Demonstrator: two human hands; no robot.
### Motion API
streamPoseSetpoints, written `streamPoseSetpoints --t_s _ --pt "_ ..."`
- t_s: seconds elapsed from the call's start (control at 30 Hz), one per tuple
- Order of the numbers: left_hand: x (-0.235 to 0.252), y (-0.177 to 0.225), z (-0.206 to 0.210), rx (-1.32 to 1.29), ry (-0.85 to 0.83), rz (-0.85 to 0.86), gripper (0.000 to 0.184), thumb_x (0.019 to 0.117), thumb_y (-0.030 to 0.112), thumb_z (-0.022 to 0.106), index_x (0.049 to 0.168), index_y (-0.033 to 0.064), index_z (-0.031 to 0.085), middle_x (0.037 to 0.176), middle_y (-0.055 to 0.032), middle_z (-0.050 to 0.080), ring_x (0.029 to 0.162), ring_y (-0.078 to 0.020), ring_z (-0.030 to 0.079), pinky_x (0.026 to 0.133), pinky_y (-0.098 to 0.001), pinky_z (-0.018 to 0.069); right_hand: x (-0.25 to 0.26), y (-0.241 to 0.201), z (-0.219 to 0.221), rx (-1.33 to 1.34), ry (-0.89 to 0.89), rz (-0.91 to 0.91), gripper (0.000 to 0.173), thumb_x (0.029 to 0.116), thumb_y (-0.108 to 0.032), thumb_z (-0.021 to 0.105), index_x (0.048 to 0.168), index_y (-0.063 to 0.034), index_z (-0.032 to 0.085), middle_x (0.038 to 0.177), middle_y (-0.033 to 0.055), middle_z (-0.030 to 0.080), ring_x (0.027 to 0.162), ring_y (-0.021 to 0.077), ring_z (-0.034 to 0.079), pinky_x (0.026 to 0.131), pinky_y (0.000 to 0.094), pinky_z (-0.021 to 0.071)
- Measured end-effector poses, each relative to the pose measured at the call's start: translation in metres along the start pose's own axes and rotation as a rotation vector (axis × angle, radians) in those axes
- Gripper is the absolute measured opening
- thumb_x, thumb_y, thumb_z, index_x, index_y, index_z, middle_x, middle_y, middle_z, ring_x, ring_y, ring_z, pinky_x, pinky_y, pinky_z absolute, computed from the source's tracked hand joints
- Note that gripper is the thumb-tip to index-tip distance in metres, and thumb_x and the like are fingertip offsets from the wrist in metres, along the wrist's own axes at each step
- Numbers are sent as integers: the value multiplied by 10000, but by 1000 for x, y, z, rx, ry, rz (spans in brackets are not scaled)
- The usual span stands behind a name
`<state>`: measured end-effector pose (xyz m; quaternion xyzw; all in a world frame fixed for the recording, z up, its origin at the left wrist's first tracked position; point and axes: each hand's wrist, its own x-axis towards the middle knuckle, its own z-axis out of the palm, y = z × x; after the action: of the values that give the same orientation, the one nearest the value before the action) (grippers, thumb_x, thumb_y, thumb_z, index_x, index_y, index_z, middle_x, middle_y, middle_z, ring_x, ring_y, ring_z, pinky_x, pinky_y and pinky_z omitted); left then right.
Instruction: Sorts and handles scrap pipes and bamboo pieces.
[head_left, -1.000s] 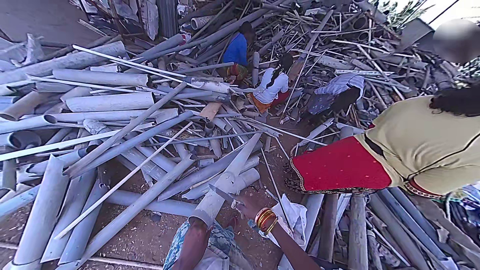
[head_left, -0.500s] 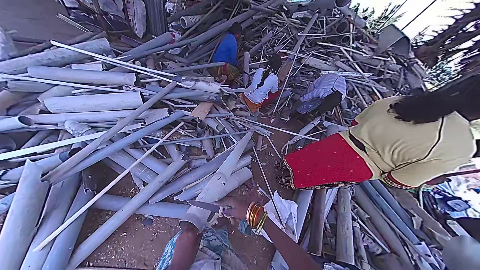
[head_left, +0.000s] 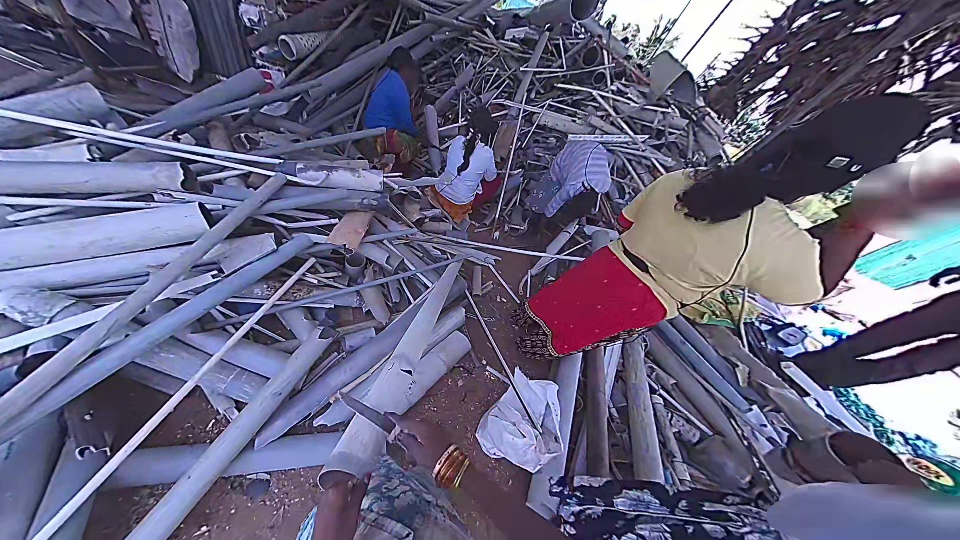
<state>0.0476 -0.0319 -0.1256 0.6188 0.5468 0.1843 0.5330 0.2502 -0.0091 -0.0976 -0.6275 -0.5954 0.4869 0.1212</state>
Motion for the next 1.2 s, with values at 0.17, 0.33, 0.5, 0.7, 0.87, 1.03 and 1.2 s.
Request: streamPoseSetpoints --t_s 0.17,0.33,0.5,0.7,0.87,1.03,1.2 --pt "-2 11 5 -340 117 -71 195 992 46 531 842 -73 565 723 -17 520 699 -37 520 736 -247 459 5 19 -2 33 126 99 491 1074 -91 475 1558 -29 415 1328 313 618 1139 411 657 1038 518 475" --pt "16 6 16 -1115 315 -314 328 1090 140 318 1356 -36 394 1074 -71 580 906 -75 617 827 -273 533 -12 -6 6 47 0 179 481 1096 -104 441 1563 -6 382 1115 293 676 847 324 657 848 448 520" --pt "28 -12 19 -1105 397 -346 350 1096 176 359 1375 -34 389 1102 -101 582 916 -114 621 817 -319 547 -17 -11 26 -31 -74 126 505 1092 -102 440 1590 -64 367 1270 328 635 1016 426 676 967 538 495" --pt "25 27 12 -959 481 -369 388 1067 141 465 1366 -91 380 1139 -183 542 941 -159 587 846 -343 520 2 4 -6 -28 130 244 515 1104 -99 408 1611 -86 318 1370 304 592 1139 420 649 1049 531 452" --pt "13 55 1 -833 497 -282 201 1034 92 529 1085 -97 480 853 -88 532 732 -84 563 719 -269 505 -34 -34 -19 -29 22 192 508 1106 -119 412 1604 -73 326 1110 285 660 811 313 634 825 445 516" --pt "1 58 -10 -765 506 -153 198 984 8 551 833 45 428 624 65 435 531 17 476 571 -160 442 -39 -40 -14 -77 18 136 481 1097 -107 424 1571 -33 386 1240 310 652 1004 389 678 949 498 510" --pt "3 53 -15 -747 505 -185 182 993 25 557 850 31 444 630 48 446 533 5 473 565 -167 430 2 -20 -40 -264 146 393 515 1109 -125 398 1617 -107 310 1359 298 609 1213 448 625 1071 557 436"
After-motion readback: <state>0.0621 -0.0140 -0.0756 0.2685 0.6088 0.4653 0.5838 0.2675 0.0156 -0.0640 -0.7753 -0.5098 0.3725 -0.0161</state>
